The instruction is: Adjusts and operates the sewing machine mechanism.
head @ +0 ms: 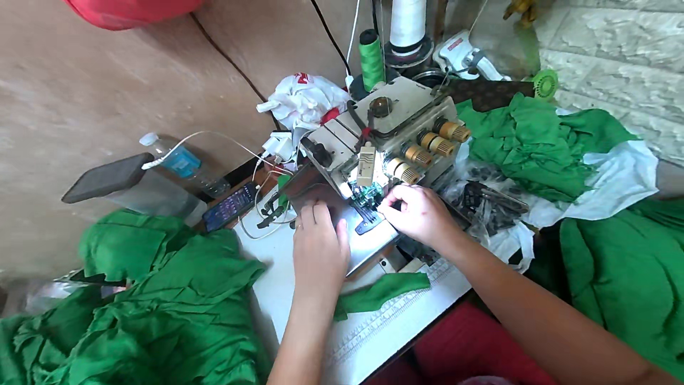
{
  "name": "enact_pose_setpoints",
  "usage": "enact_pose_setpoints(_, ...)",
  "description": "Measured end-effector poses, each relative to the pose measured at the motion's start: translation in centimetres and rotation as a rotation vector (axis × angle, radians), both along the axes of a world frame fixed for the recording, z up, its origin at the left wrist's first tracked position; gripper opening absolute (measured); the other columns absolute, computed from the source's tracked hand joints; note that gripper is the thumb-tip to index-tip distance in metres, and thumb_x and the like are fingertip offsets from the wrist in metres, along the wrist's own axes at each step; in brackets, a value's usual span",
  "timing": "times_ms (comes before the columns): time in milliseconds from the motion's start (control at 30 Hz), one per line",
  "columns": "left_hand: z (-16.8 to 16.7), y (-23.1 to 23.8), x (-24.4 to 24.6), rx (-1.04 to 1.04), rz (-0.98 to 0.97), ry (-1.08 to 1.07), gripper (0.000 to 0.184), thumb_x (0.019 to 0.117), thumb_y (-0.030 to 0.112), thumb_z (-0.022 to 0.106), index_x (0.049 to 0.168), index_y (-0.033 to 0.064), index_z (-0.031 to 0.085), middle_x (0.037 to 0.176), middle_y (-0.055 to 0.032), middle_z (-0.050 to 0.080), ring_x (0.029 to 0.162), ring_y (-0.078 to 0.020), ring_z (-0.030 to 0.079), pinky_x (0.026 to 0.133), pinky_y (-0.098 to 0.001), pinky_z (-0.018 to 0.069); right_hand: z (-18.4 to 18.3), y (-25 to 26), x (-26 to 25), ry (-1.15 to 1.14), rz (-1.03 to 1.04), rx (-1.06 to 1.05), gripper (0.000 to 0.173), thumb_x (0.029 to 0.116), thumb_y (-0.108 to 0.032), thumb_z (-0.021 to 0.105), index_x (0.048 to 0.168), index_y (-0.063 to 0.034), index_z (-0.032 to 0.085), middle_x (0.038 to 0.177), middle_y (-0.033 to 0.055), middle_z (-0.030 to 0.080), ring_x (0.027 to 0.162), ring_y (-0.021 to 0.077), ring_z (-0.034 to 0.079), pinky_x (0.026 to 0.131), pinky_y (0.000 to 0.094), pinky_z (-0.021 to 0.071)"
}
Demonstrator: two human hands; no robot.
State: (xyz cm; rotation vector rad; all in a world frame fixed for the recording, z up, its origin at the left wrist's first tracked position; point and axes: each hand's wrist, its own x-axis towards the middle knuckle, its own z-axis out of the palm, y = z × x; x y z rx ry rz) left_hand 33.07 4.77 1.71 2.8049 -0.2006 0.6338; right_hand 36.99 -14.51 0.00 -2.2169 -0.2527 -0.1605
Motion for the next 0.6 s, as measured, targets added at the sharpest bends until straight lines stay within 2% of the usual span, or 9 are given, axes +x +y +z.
enact_pose_setpoints(67, -1.3, 0.1, 1.2, -0.144, -0.058, -0.027, 0.041, 0.0982, 0.015, 0.055, 0.131, -0.0087, 0.058, 0.142, -0.0287, 0.054, 0.132, -0.0416, 0.055, 0.106, -0.0513, 0.0481, 0.2, 0.0, 0.0, 0.017, -0.004, -0.007, 0.017, 0.0931, -0.022, 0.071, 0.085, -0.0071, 0.073, 0.079, 0.0063, 0.064, 0.071, 0.0193, 0.057, 0.066, 0.0424, 0.0470)
enact_pose_setpoints(133, -1.7, 0.3, 1.8, -0.212, -0.093, 0.008, 0.048, 0.0999, 0.015, 0.049, 0.143, -0.0069, 0.051, 0.152, -0.0264, 0.047, 0.144, -0.0392, 0.044, 0.115, -0.0514, 0.0391, 0.4, 0.1, 0.0, 0.030, -0.008, -0.015, 0.017, 0.0929, -0.022, 0.071, 0.085, -0.0074, 0.073, 0.079, 0.0059, 0.064, 0.071, 0.0186, 0.057, 0.066, 0.0422, 0.0470)
enact_pose_setpoints(167, -1.7, 0.3, 1.8, -0.204, -0.099, 0.038, 0.050, 0.1015, 0.016, 0.046, 0.146, -0.0056, 0.048, 0.155, -0.0248, 0.044, 0.147, -0.0384, 0.040, 0.118, -0.0525, 0.0346, 0.5, 0.1, 0.0, 0.035, -0.011, -0.016, 0.017, 0.0929, -0.022, 0.071, 0.085, -0.0071, 0.073, 0.079, 0.0059, 0.064, 0.071, 0.0186, 0.057, 0.066, 0.0422, 0.0469)
enact_pose_setpoints(233, -1.7, 0.3, 1.8, -0.164, -0.095, 0.075, 0.050, 0.1034, 0.018, 0.042, 0.147, -0.0047, 0.049, 0.156, -0.0229, 0.046, 0.148, -0.0376, 0.039, 0.120, -0.0549, 0.0301, 0.5, 0.1, 0.0, 0.038, -0.018, -0.023, 0.018, 0.0930, -0.023, 0.070, 0.084, -0.0070, 0.073, 0.078, 0.0055, 0.063, 0.070, 0.0186, 0.056, 0.065, 0.0417, 0.0463)
enact_pose_setpoints(467, -1.6, 0.2, 1.6, -0.088, -0.085, 0.090, 0.049, 0.1039, 0.021, 0.038, 0.142, -0.0044, 0.055, 0.150, -0.0217, 0.053, 0.146, -0.0378, 0.043, 0.119, -0.0555, 0.0307, 0.2, 0.2, 0.1, 0.033, -0.018, 0.011, 0.021, 0.0936, -0.024, 0.070, 0.086, -0.0050, 0.074, 0.080, 0.0083, 0.066, 0.072, 0.0217, 0.060, 0.068, 0.0452, 0.0489)
enact_pose_setpoints(600, -1.7, 0.3, 1.6, -0.076, -0.085, 0.074, 0.048, 0.1038, 0.022, 0.038, 0.141, -0.0038, 0.057, 0.148, -0.0212, 0.055, 0.145, -0.0378, 0.044, 0.119, -0.0555, 0.0319, -0.1, 0.3, 0.2, 0.030, -0.026, 0.025, 0.021, 0.0934, -0.025, 0.070, 0.085, -0.0059, 0.073, 0.078, 0.0069, 0.065, 0.070, 0.0199, 0.058, 0.066, 0.0435, 0.0479)
